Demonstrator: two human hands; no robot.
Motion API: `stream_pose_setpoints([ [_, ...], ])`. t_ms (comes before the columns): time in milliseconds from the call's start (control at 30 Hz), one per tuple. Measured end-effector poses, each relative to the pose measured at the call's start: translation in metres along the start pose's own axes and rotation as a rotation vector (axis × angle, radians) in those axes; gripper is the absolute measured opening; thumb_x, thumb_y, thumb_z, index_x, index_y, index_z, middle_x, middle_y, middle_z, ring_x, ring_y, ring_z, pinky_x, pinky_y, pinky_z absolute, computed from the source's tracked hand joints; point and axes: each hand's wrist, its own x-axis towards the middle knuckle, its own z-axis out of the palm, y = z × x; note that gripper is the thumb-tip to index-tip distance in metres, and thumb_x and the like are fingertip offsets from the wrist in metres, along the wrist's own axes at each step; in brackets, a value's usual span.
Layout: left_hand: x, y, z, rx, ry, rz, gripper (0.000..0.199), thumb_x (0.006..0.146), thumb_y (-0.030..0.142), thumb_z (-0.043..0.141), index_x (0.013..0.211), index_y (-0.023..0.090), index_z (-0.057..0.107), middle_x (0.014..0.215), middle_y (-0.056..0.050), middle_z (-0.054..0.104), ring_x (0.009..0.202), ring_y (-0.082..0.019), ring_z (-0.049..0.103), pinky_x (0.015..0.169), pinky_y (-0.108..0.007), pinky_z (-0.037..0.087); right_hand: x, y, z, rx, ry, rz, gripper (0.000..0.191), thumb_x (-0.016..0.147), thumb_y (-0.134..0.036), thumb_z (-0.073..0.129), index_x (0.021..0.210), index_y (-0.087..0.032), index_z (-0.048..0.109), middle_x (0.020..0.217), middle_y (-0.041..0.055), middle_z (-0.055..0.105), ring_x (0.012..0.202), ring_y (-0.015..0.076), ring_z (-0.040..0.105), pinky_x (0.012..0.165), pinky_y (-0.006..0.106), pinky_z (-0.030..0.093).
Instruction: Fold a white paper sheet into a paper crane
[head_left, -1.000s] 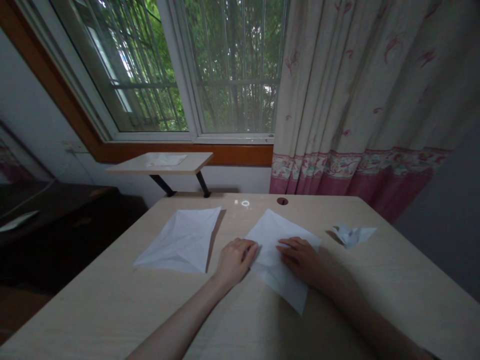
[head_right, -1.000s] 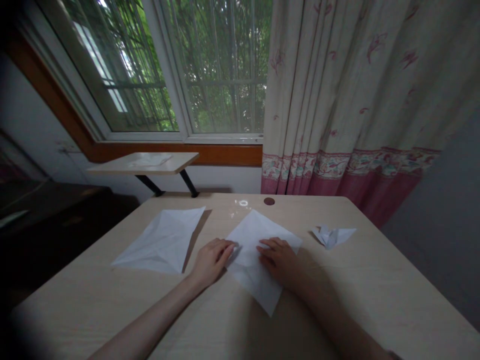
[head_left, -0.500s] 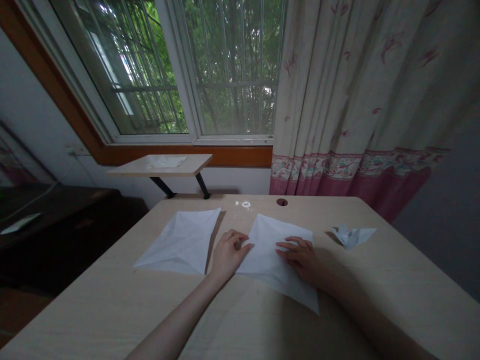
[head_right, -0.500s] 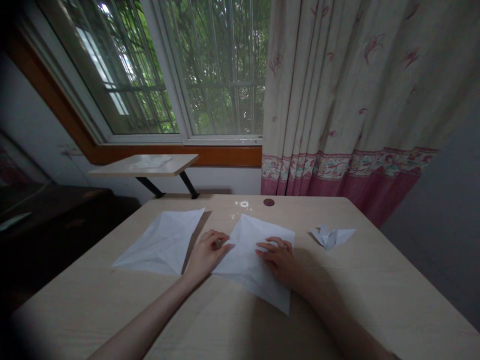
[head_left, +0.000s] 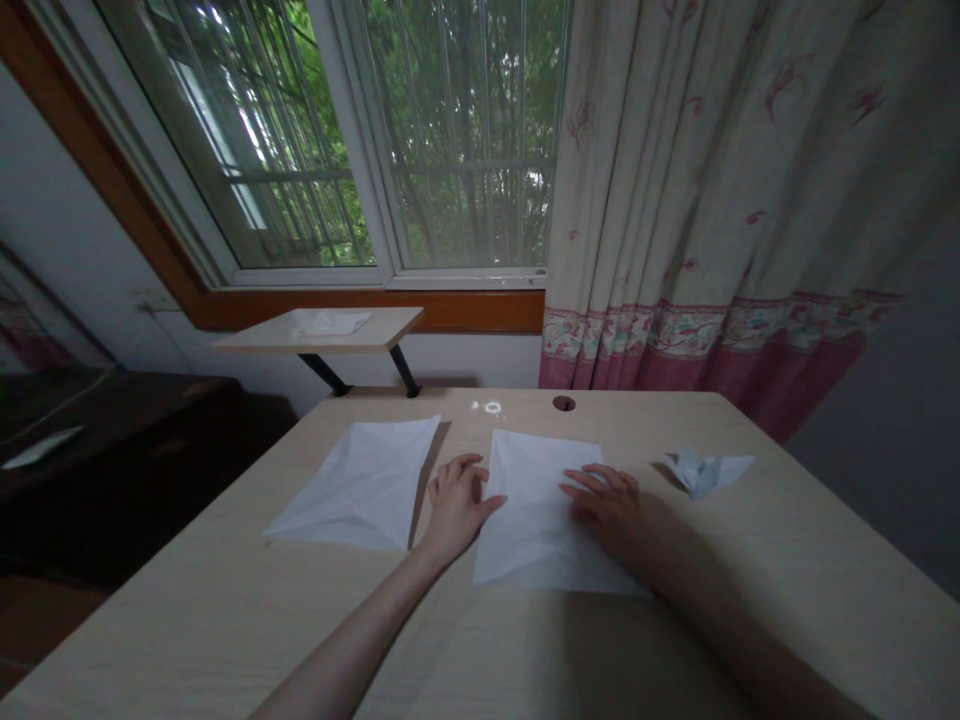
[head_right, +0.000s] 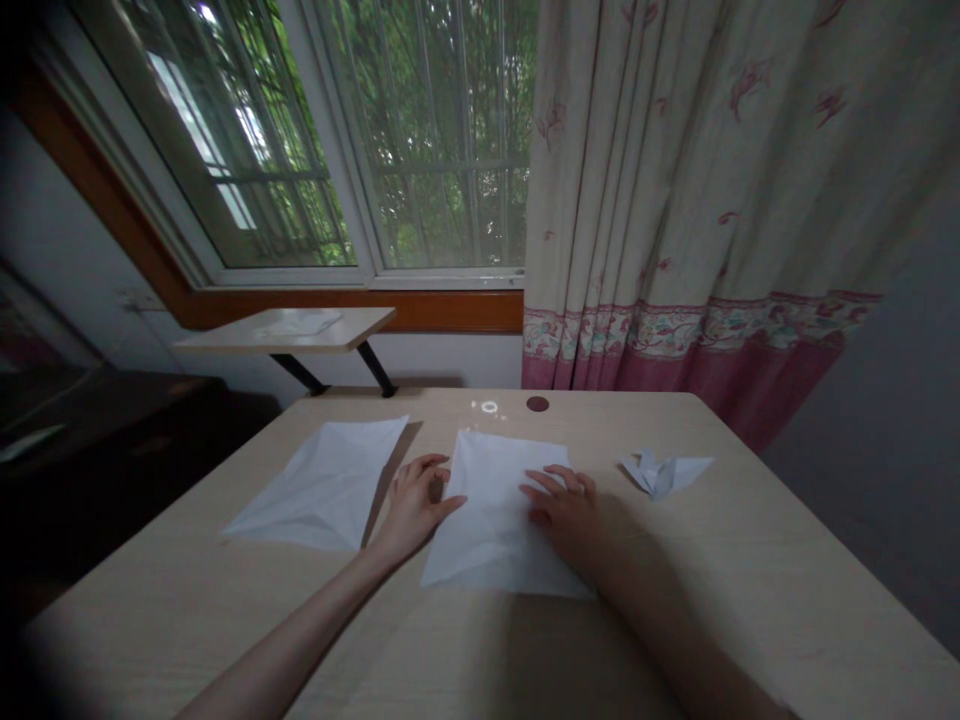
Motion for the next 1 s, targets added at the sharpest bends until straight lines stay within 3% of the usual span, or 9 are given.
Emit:
stream_pose_setpoints([
  [133, 0.001, 0.002, -0.002, 0.012, -0.018, -0.008, 0.023, 0.072, 0.030, 0.078, 0.085, 0.022, 0.060, 0.124, -0.005, 0.056, 0.116, -0.031, 0.047, 0.094, -0.047, 0.035, 0.004, 0.004, 0.003, -0.082, 0.112, 0.143, 0.048, 0.084, -0.028, 0.060, 0.131, -0.024, 0.053, 0.136, 0.0097, 0.056, 0.122, 0.0302, 0.048, 0.101, 0.047, 0.031],
  [300, 0.001, 0.003, -0.003, 0.024, -0.012, -0.012, 0.023, 0.072, 0.028, 0.077, 0.085, 0.022, 0.059, 0.123, -0.005, 0.056, 0.115, -0.030, 0.046, 0.094, -0.045, 0.034, 0.005, 0.009, 0.010, -0.065, 0.239, 0.276, 0.072, 0.082, -0.040, 0.062, 0.143, -0.016, 0.034, 0.143, 0.0156, 0.047, 0.126, 0.0328, 0.044, 0.103, 0.045, 0.030],
  [567, 0.000, 0.005, -0.005, -0.037, -0.008, 0.061, 0.022, 0.076, 0.025, 0.072, 0.090, 0.022, 0.055, 0.116, -0.006, 0.060, 0.111, -0.030, 0.050, 0.093, -0.047, 0.033, 0.007, 0.010, 0.013, 0.057, 0.296, 0.321, 0.087, 0.078, -0.040, 0.063, 0.148, -0.013, 0.019, 0.138, 0.0220, 0.048, 0.122, 0.0378, 0.047, 0.100, 0.047, 0.035],
  [733, -0.002, 0.003, 0.000, -0.077, 0.000, 0.106, 0.040, 0.074, 0.020, 0.068, 0.109, 0.020, 0.050, 0.107, -0.006, 0.062, 0.109, -0.030, 0.053, 0.098, -0.048, 0.031, 0.009, 0.014, 0.018, 0.077, 0.365, 0.297, 0.088, 0.080, -0.053, 0.060, 0.148, -0.016, 0.018, 0.133, 0.0224, 0.051, 0.117, 0.0395, 0.051, 0.097, 0.051, 0.036],
  [867, -0.003, 0.002, 0.002, -0.126, 0.014, 0.158, 0.066, 0.073, 0.015, 0.064, 0.131, 0.019, 0.033, 0.128, -0.011, 0.053, 0.119, -0.031, 0.049, 0.104, -0.050, 0.026, 0.012, 0.015, 0.017, 0.096, 0.398, 0.269, 0.095, 0.080, -0.068, 0.051, 0.148, -0.011, 0.017, 0.134, 0.0262, 0.049, 0.119, 0.0411, 0.048, 0.097, 0.052, 0.036],
  [1000, -0.005, 0.000, 0.004, -0.179, 0.043, 0.141, 0.079, 0.073, 0.009, 0.057, 0.143, 0.021, 0.020, 0.139, -0.012, 0.043, 0.122, -0.029, 0.045, 0.105, -0.048, 0.030, 0.013, 0.012, 0.014, 0.135, 0.461, 0.261, 0.089, 0.085, -0.073, 0.035, 0.149, -0.014, 0.016, 0.136, 0.0227, 0.049, 0.120, 0.0385, 0.048, 0.097, 0.053, 0.035],
])
